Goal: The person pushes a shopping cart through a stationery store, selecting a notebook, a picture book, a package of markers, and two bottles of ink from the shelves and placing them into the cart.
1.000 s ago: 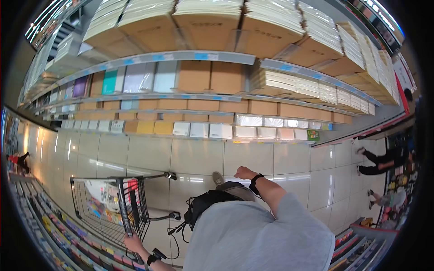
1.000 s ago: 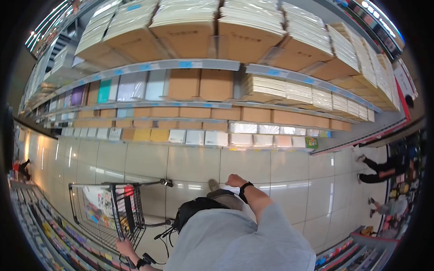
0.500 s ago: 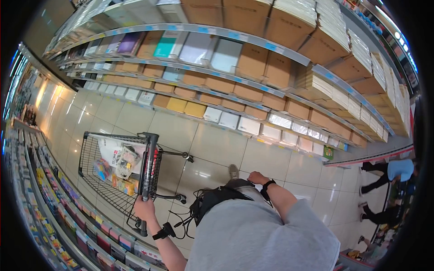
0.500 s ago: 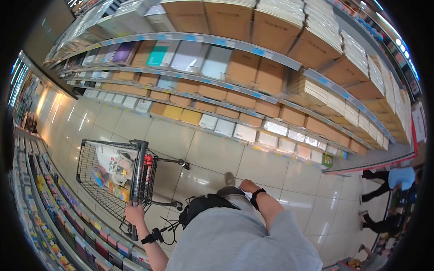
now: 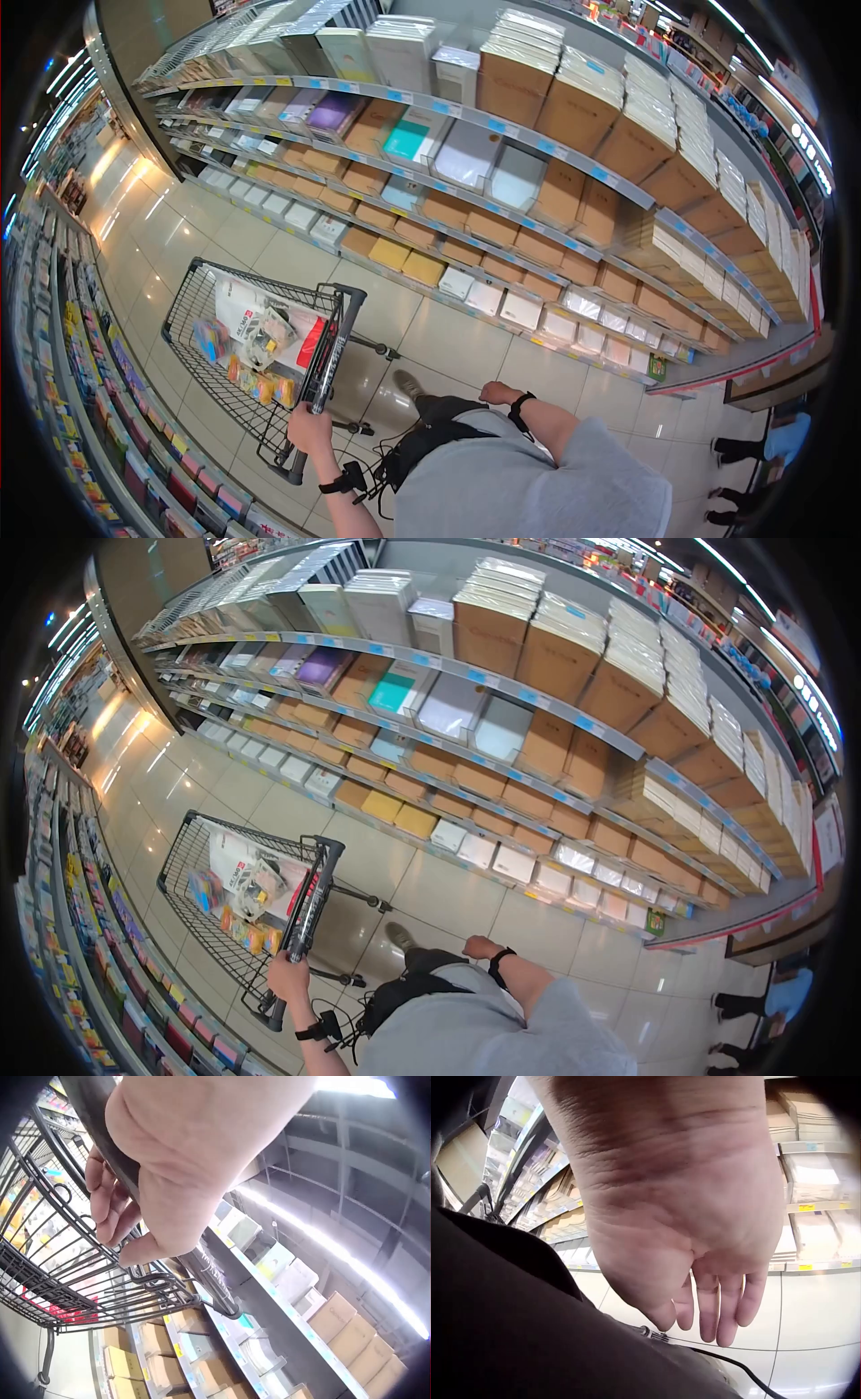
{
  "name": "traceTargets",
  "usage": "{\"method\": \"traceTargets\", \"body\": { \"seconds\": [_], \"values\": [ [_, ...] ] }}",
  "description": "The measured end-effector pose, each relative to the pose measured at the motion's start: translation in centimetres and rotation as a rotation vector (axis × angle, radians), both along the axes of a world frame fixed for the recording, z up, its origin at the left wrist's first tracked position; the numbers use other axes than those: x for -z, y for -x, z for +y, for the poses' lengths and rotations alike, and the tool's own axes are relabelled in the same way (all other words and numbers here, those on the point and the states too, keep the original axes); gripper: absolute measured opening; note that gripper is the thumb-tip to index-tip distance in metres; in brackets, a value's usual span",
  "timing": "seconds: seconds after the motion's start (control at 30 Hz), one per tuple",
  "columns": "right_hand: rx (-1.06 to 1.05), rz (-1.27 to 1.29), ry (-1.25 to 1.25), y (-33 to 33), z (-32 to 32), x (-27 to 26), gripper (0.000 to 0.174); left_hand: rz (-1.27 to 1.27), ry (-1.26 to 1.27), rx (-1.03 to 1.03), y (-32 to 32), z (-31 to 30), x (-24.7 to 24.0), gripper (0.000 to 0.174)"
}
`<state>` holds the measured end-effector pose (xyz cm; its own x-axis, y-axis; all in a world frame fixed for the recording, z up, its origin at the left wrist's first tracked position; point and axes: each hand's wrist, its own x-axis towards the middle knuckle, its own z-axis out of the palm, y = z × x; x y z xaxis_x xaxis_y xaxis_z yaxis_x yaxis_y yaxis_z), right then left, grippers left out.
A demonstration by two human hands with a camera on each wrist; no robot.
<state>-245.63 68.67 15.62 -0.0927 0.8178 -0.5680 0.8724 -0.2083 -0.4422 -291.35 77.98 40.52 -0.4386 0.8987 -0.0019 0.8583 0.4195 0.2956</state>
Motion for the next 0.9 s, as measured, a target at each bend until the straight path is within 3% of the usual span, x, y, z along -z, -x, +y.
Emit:
{"method": "traceTargets", "body": {
  "seconds": [0.03,0.1,0.2,0.23,0.27,0.33,0.4,0.5,0.57,0.67,0.73,0.77,0.83,0.9],
  "values": [
    [-0.051,-0.006,-0.023,0.5,0.7,0.2,0.037,-0.019,-0.044,0.004,0.7,0.5,0.4,0.020],
    [-0.189,-0.054,0.018,-0.6,2.6,7.3,0.042,-0.018,-0.065,-0.014,1.4,1.3,-0.4,0.021],
    [-0.179,-0.039,0.093,1.9,5.7,5.2,0.042,0.001,-0.054,-0.034,3.3,3.2,-0.8,0.019],
    [-0.195,-0.031,0.109,2.5,7.0,5.9,0.039,0.001,-0.039,-0.034,4.0,3.8,-0.9,0.017],
    [-0.390,-0.092,-0.003,2.7,8.1,8.9,0.031,0.001,-0.020,-0.034,4.6,4.4,-0.7,0.016],
    [-0.487,-0.123,-0.026,3.2,10.9,15.7,0.024,0.008,-0.039,-0.057,6.1,5.8,0.4,0.015],
    [-0.508,-0.126,0.000,4.6,15.0,16.1,0.024,0.021,-0.047,-0.075,7.9,6.9,1.2,0.014],
    [-0.547,-0.110,0.093,9.0,22.6,13.0,0.025,0.001,-0.061,-0.071,10.1,9.3,1.4,0.014],
    [-0.367,-0.019,0.000,11.0,27.3,8.1,0.030,-0.025,-0.045,-0.083,11.2,10.6,1.2,0.013],
    [-0.393,0.085,-0.091,12.7,34.6,2.9,0.038,-0.005,-0.029,-0.032,14.0,12.7,1.7,0.015],
    [-0.194,0.129,-0.022,13.5,40.5,1.6,0.030,0.010,0.049,0.001,15.2,15.4,1.1,0.020],
    [-0.136,0.292,-0.097,13.6,43.5,3.3,0.022,-0.007,0.125,-0.004,15.5,16.8,-0.7,0.022],
    [0.149,0.527,-0.115,17.1,48.2,-1.5,0.013,-0.032,0.149,0.006,17.3,19.2,-3.0,0.026],
    [0.159,0.707,-0.287,17.5,51.3,-4.5,0.014,-0.026,0.161,-0.007,17.2,19.8,-3.4,0.023]
  ]
}}
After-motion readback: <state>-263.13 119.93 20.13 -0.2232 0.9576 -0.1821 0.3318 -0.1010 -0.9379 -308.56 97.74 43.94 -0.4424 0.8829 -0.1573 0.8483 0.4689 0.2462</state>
